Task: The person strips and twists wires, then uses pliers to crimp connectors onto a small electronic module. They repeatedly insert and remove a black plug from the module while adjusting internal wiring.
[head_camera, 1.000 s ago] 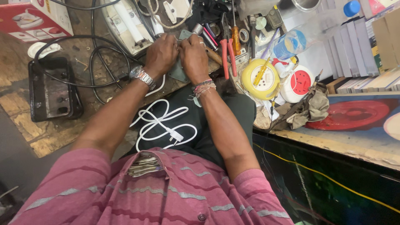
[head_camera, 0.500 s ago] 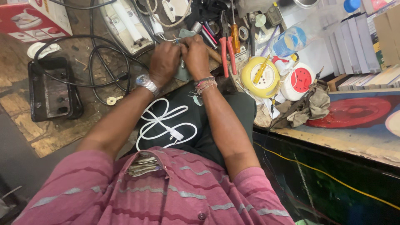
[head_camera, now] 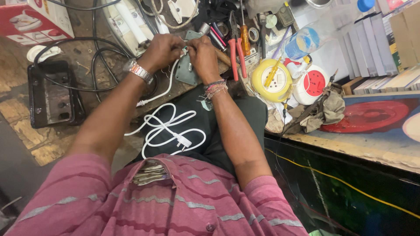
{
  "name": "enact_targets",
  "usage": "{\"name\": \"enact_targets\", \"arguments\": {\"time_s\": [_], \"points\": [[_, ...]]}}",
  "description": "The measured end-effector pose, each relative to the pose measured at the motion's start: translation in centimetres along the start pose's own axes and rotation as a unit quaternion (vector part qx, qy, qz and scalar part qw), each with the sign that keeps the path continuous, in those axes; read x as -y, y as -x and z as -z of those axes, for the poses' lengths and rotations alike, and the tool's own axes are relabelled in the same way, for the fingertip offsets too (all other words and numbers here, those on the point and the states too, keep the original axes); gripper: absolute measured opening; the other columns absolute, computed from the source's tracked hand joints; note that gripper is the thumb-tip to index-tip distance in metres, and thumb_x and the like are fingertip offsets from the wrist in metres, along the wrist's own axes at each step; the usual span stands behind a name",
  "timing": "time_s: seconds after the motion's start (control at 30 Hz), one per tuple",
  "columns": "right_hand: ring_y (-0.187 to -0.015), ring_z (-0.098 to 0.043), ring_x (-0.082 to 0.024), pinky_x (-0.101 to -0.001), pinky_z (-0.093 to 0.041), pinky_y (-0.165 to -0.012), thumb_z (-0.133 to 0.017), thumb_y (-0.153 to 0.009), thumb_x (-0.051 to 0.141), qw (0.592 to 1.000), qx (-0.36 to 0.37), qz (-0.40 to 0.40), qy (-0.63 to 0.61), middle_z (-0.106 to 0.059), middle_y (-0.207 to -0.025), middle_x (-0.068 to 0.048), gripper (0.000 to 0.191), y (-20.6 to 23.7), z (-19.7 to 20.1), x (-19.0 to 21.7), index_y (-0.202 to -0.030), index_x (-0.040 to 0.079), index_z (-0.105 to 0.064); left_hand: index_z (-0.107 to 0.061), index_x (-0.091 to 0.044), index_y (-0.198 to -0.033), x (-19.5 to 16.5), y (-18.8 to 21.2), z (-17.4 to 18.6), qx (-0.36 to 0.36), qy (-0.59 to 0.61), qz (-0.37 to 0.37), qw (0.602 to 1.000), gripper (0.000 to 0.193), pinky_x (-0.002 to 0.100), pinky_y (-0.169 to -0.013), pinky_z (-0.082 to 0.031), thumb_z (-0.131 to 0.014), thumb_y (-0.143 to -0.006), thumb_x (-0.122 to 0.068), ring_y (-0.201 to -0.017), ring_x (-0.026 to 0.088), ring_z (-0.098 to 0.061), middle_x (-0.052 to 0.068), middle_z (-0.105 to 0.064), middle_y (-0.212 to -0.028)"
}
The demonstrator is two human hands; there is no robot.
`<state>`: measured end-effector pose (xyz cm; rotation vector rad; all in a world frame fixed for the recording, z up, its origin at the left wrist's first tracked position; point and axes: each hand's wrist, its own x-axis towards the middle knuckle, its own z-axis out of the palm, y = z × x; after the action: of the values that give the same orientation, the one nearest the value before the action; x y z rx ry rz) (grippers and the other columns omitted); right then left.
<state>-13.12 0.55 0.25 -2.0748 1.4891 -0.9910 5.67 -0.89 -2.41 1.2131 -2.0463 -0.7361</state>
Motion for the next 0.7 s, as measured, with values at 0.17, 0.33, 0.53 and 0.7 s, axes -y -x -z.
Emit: {"name": "enact_targets", "arguments": {"time_s": [0.17,0.33,0.53,0.7], "points": [[-0.091,-0.068,-0.036,-0.0437,-0.053,-0.081,-0.073,-0.086,0.007,1.0,-0.005,-0.016,-0.004,-0.065,-0.097,-0.017,0.011,0.2,-0.1,0.3,-0.097,0.004,-0.075,-0.077,-0.008,-0.097,0.5,-0.2,-0.1,-0.014,-0.04,-0.034,0.999,0.014,0.048,-0.074,-0.051,-0.08,-0.085,-0.015,-0.082,0.036,-0.066,0.016,-0.066,-0.087],[-0.09,-0.067,-0.036,-0.0438,-0.054,-0.08,-0.073,-0.087,0.006,1.0,-0.016,-0.008,-0.013,-0.065,-0.096,-0.017,0.011,0.2,-0.2,0.5,-0.097,0.003,-0.074,-0.068,-0.006,-0.09,-0.3,-0.2,-0.5,-0.018,-0.062,-0.012,0.998,0.015,0.051,-0.073,-0.05,-0.076,-0.09,-0.018,-0.083,0.039,-0.064,0.016,-0.063,-0.089],[-0.087,-0.069,-0.033,-0.0417,-0.055,-0.08,-0.07,-0.084,0.006,0.998,0.007,-0.038,-0.054,-0.065,-0.098,-0.015,0.021,0.0,0.0,0.3,-0.104,0.003,-0.069,-0.062,-0.003,-0.095,-2.1,0.8,-2.3,-0.107,-0.086,0.021,0.99,0.016,0.053,-0.069,-0.049,-0.07,-0.091,-0.017,-0.085,0.041,-0.063,0.019,-0.063,-0.093],[-0.099,-0.062,-0.037,-0.0462,-0.05,-0.087,-0.077,-0.078,0.009,0.997,-0.014,0.005,0.074,-0.063,-0.102,-0.014,0.013,0.5,0.6,1.0,-0.091,0.007,-0.077,-0.063,-0.004,-0.09,-1.3,0.3,-3.4,-0.163,0.017,0.05,0.985,0.012,0.05,-0.074,-0.051,-0.069,-0.091,-0.014,-0.085,0.039,-0.064,0.017,-0.064,-0.088]]}}
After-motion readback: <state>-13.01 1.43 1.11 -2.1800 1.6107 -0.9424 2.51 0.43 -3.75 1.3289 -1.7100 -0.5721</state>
